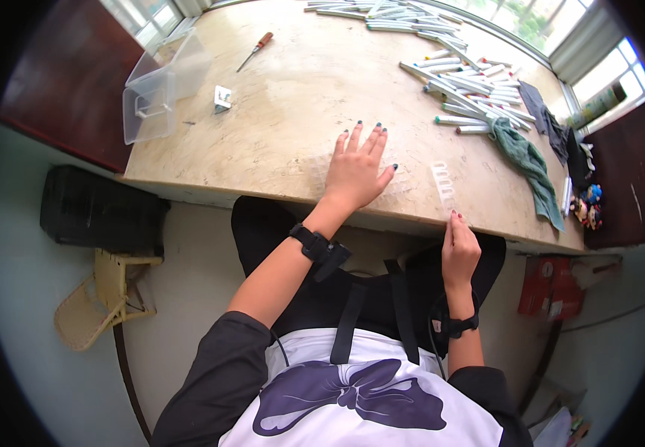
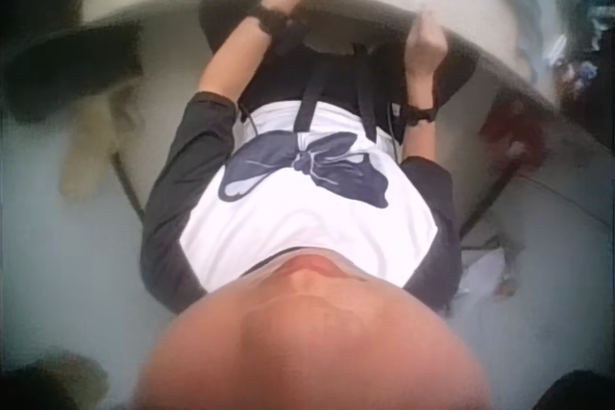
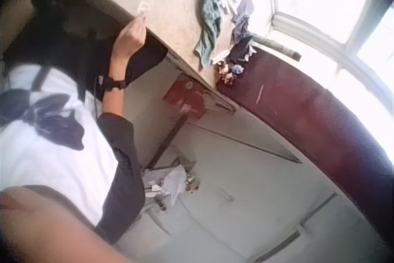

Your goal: The person assembles clear plastic segments into a rack structure by hand, pressing the interlocking pieces together one at a time on a table.

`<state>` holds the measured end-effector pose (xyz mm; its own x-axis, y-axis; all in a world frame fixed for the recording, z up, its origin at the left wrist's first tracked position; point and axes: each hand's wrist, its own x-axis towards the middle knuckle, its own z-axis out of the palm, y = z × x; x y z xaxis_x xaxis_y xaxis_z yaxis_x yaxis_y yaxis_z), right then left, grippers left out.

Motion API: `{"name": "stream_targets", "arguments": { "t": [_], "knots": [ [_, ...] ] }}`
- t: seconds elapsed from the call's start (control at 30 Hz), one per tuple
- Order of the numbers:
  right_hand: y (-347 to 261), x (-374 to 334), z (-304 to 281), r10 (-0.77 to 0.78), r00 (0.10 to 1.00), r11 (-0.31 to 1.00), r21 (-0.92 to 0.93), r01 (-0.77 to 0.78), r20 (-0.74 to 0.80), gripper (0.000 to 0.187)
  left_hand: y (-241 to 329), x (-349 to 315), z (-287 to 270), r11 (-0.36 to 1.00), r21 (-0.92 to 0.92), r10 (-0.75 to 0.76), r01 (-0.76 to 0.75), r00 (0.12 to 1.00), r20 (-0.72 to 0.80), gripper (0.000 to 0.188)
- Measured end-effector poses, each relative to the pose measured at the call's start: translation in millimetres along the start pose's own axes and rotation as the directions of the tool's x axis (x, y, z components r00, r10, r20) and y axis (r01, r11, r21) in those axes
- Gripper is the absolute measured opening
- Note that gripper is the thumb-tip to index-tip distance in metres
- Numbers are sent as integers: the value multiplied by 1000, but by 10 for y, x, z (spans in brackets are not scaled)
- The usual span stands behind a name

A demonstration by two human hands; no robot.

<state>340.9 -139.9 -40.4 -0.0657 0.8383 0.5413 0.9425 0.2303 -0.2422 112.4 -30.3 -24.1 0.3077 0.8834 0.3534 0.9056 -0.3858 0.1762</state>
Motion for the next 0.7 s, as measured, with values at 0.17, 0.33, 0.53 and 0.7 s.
{"name": "stream_targets", "arguments": {
  "t": [0.17,0.33,0.53,0.7],
  "knots": [
    [-208,303,-186,353,904,921,258,-291,-240,13,-38,-15,3,999,41,3,-5,999,40,61],
    [-680,505,-157,437,879,808,513,-290,-191,9,-24,5,-23,999,32,17,-19,999,52,61],
    [-830,601,200,244,952,877,461,-137,-182,3,-30,8,-25,1000,-1,10,-10,999,36,60],
    [-844,607,271,228,962,888,436,-142,-151,6,-43,6,-6,1000,-20,14,-14,1000,11,61]
  ]
}}
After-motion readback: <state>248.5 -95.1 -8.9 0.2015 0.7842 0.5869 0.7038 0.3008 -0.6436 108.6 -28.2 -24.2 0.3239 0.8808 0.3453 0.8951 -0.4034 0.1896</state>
